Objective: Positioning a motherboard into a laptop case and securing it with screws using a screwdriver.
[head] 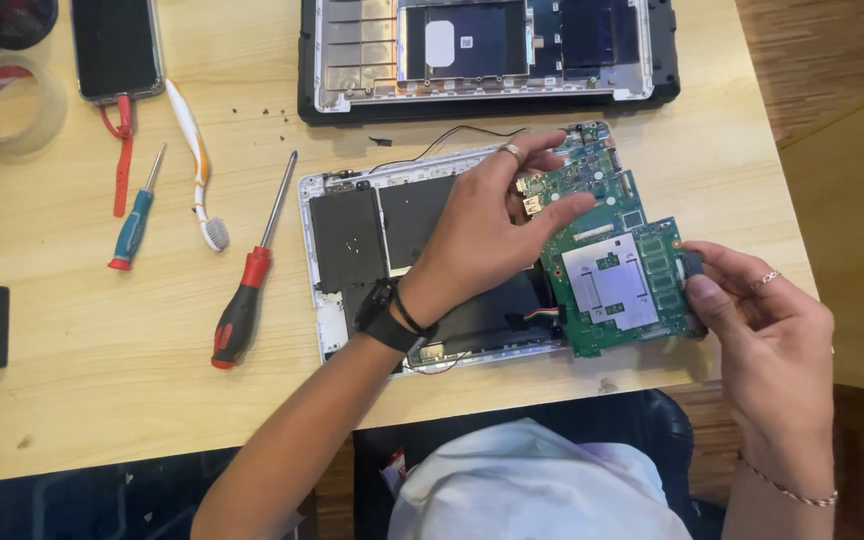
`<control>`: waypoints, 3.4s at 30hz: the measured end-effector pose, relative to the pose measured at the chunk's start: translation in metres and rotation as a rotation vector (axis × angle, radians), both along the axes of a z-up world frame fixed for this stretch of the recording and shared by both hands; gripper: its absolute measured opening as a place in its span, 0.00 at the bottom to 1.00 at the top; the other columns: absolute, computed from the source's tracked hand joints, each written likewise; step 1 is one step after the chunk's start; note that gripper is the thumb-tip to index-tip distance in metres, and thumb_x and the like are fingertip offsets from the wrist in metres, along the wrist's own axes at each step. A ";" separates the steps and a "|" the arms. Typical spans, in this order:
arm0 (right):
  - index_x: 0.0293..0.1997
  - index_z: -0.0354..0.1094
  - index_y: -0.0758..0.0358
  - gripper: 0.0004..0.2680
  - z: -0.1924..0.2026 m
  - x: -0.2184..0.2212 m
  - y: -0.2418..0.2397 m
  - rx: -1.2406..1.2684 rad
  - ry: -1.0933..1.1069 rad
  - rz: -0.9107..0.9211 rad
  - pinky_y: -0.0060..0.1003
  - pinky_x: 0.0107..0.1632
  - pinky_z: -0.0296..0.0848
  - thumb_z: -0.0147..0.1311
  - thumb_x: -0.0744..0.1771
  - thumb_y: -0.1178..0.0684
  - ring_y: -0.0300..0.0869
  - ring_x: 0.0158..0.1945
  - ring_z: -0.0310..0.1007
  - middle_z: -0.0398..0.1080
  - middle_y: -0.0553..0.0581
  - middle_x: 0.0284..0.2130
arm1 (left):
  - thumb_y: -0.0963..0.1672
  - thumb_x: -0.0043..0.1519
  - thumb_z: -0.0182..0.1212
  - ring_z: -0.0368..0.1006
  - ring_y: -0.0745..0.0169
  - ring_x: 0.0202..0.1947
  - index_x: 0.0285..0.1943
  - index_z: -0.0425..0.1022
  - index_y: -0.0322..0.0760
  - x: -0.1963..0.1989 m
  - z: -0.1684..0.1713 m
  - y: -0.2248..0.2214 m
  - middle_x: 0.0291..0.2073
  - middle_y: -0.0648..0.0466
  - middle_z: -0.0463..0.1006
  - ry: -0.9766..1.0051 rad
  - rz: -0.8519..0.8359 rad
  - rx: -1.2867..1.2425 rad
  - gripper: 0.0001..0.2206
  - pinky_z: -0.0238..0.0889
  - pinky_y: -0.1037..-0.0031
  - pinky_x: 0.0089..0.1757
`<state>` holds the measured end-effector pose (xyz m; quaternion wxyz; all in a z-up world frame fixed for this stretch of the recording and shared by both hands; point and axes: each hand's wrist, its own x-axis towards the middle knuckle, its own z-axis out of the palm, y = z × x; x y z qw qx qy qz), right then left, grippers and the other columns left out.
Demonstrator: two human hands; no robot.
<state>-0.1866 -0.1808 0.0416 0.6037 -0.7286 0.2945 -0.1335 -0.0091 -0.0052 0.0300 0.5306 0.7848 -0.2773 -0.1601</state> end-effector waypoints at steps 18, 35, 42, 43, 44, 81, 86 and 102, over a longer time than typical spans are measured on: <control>0.64 0.67 0.72 0.16 -0.026 -0.012 -0.037 0.660 0.069 0.139 0.36 0.41 0.76 0.47 0.69 0.60 0.51 0.47 0.76 0.74 0.70 0.54 | 0.37 0.65 0.54 0.72 0.58 0.63 0.76 0.57 0.43 -0.002 -0.019 0.004 0.75 0.52 0.59 0.122 -0.411 -0.275 0.28 0.74 0.71 0.57; 0.56 0.67 0.69 0.27 -0.041 -0.017 -0.057 0.788 -0.197 0.079 0.50 0.53 0.74 0.51 0.70 0.26 0.58 0.46 0.77 0.75 0.63 0.46 | 0.49 0.62 0.61 0.67 0.75 0.17 0.29 0.62 0.42 0.001 0.004 0.005 0.14 0.58 0.73 0.466 -0.157 -0.472 0.15 0.66 0.80 0.31; 0.33 0.61 0.57 0.09 -0.033 -0.006 -0.054 0.440 -0.160 0.078 0.40 0.39 0.79 0.55 0.72 0.53 0.46 0.28 0.74 0.62 0.48 0.24 | 0.49 0.62 0.62 0.70 0.74 0.17 0.29 0.64 0.43 0.004 0.012 0.010 0.12 0.60 0.72 0.471 -0.150 -0.429 0.14 0.73 0.80 0.33; 0.33 0.61 0.57 0.09 -0.033 -0.006 -0.055 0.441 -0.162 0.073 0.40 0.39 0.79 0.55 0.72 0.53 0.46 0.28 0.74 0.62 0.48 0.24 | 0.49 0.62 0.62 0.70 0.74 0.17 0.29 0.64 0.43 0.004 0.012 0.009 0.12 0.60 0.72 0.472 -0.154 -0.427 0.14 0.73 0.80 0.33; 0.37 0.62 0.58 0.07 -0.034 -0.006 -0.055 0.423 -0.151 0.078 0.40 0.38 0.78 0.54 0.72 0.53 0.48 0.27 0.75 0.62 0.48 0.25 | 0.49 0.63 0.61 0.69 0.74 0.17 0.28 0.63 0.42 0.004 0.012 0.009 0.12 0.60 0.70 0.489 -0.159 -0.446 0.15 0.72 0.80 0.32; 0.42 0.66 0.63 0.07 -0.041 -0.056 -0.045 0.250 -0.101 -0.166 0.32 0.33 0.75 0.58 0.72 0.53 0.45 0.25 0.71 0.68 0.62 0.25 | 0.54 0.55 0.73 0.69 0.65 0.41 0.42 0.84 0.55 -0.008 -0.008 0.002 0.39 0.67 0.73 -0.338 -0.359 0.314 0.11 0.43 0.63 0.48; 0.41 0.65 0.65 0.07 -0.040 -0.061 -0.043 0.221 -0.133 -0.120 0.33 0.35 0.74 0.56 0.72 0.54 0.45 0.25 0.71 0.67 0.62 0.25 | 0.47 0.58 0.67 0.69 0.64 0.41 0.35 0.83 0.54 -0.013 -0.009 0.000 0.39 0.65 0.72 -0.375 -0.345 0.235 0.02 0.43 0.61 0.48; 0.41 0.66 0.65 0.06 -0.032 -0.054 -0.014 0.285 -0.124 -0.091 0.32 0.35 0.75 0.55 0.72 0.54 0.44 0.26 0.73 0.67 0.60 0.22 | 0.42 0.53 0.61 0.46 0.57 0.20 0.19 0.57 0.41 -0.016 -0.028 -0.009 0.15 0.59 0.60 -0.320 -0.009 -0.021 0.15 0.49 0.69 0.40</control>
